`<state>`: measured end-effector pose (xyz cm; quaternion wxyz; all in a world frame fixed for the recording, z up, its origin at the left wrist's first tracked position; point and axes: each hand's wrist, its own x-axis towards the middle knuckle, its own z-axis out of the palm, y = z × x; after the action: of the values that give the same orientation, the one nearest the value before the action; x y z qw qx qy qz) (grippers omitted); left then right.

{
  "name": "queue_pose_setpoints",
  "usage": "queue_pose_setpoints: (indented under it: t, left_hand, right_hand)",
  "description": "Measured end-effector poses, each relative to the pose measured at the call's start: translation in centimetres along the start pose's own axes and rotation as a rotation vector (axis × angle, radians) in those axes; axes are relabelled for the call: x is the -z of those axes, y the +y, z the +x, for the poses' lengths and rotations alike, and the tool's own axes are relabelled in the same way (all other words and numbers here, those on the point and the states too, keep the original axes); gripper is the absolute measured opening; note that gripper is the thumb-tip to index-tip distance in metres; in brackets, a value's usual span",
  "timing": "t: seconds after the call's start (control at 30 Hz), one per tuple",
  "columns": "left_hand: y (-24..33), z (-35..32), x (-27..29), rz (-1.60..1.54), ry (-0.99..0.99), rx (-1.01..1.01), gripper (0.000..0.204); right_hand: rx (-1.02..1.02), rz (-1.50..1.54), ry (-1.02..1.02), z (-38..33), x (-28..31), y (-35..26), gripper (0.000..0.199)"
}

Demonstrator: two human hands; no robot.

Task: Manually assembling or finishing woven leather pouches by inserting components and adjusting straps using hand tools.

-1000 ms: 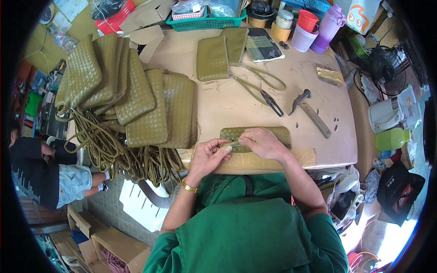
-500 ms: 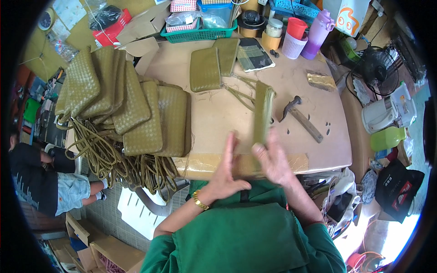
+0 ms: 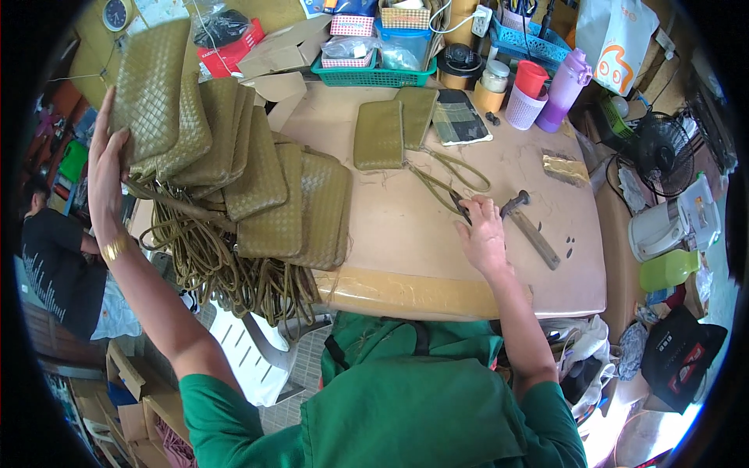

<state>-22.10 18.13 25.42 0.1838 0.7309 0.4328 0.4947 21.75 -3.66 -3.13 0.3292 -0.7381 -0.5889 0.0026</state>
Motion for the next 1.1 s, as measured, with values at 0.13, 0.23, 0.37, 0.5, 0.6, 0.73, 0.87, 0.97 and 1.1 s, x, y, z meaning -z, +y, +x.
queue_pose_setpoints:
  t: [0.13,0.23,0.37,0.5,0.6,0.73,0.87,0.97,1.1]
  left_hand:
    - [-14.1,4.7,3.1,0.69,-0.347,0.131,0.065]
    - [-9.7,3.8,-0.6,1.068,-0.277,0.224,0.064]
    - [-1.0,-0.9,-3.1,1.281,0.14,-0.261,0.05]
    - [5.0,-7.8,-17.1,0.578,-0.314,-0.555,0.038]
    - [-0.7,-10.7,-28.2,0.601,-0.672,-0.355,0.047]
    - [-8.1,-12.3,-37.7,0.692,-0.408,-0.353,0.045]
    - [-8.3,-11.5,-38.0,0.511,-0.328,-0.351,0.029]
    - [-3.9,-12.2,-34.9,0.307,-0.252,-0.413,0.025]
    - [2.1,-20.4,-27.7,0.146,-0.439,-0.603,0.031]
  right_hand:
    - [0.0,-0.195,-0.028,0.7,-2.3,0.4,0.033]
    - [0.027,-0.227,-0.061,0.8,-2.5,2.3,0.03]
    - [-0.009,-0.329,-0.088,1.1,-1.3,1.5,0.024]
    - [-0.208,-0.001,0.075,-0.1,-1.5,1.5,0.019]
    - [-0.252,0.235,0.056,-0.6,-0.7,-1.8,0.026]
    - [-0.246,0.144,-0.192,-1.4,3.4,-4.1,0.032]
    - [-0.27,0.292,-0.153,-2.5,3.9,-2.8,0.025]
    - [-0.039,0.166,0.238,-2.0,5.6,-4.0,0.027]
    - [-0.087,0.358,0.237,-2.2,6.0,-6.6,0.027]
